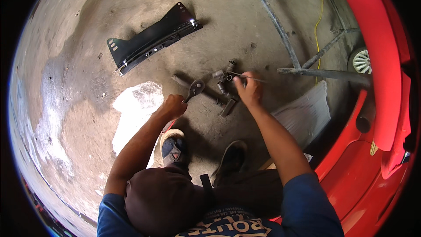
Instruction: The person unpacks a red car spoiler from plastic wrap and cardboard, then removes a black metal bracket from bubble wrap. The person handles the bracket and a socket tool, assembling the socket onto a ratchet handle.
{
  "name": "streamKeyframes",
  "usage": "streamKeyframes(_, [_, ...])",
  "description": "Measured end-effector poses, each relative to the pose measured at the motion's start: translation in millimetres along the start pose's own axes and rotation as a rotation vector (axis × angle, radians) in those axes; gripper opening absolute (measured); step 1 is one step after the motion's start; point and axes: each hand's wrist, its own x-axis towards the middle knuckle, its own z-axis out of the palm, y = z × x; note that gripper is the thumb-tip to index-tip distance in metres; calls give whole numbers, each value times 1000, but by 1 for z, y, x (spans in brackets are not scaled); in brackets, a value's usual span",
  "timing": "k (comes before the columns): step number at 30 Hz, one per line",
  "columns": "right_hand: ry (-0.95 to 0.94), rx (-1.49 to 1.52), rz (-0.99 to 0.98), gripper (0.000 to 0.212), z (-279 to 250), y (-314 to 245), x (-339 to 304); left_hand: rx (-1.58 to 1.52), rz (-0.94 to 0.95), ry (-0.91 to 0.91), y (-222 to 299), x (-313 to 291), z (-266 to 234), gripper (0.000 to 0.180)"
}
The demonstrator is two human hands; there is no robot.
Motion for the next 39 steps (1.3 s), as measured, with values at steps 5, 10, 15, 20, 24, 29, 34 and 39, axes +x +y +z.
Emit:
streamKeyframes(5, [-17, -156, -241, 43, 17, -6, 12, 123, -61, 128, 24, -10, -23, 27])
streamKeyframes(10, [-198, -56, -258, 24, 22, -35, 6, -217, 91, 213, 39, -14, -50, 26])
streamKeyframes(15, [-693, 1019, 306, 32, -40, -94, 16, -582, 327, 109, 63, -33, -86, 47])
streamKeyframes(20, [-895, 1100, 266, 47, -154, -151, 16, -849, 655, -48, 122, -58, -143, 49])
streamKeyframes(24, [-789, 1109, 384, 49, -223, -199, -11, -898, 695, -213, 166, -87, -190, 40])
streamKeyframes(29, [-835, 1476, 225, 47, -270, -224, -36, -879, 735, -94, 218, -126, -242, 26])
streamKeyframes(34, [-825, 1532, 2, 45, -274, -212, -38, -850, 629, 97, 253, -157, -256, 33])
streamKeyframes(39, [-808, 1424, 20, 47, -259, -200, -36, -1155, 396, 211, 250, -151, -241, 34])
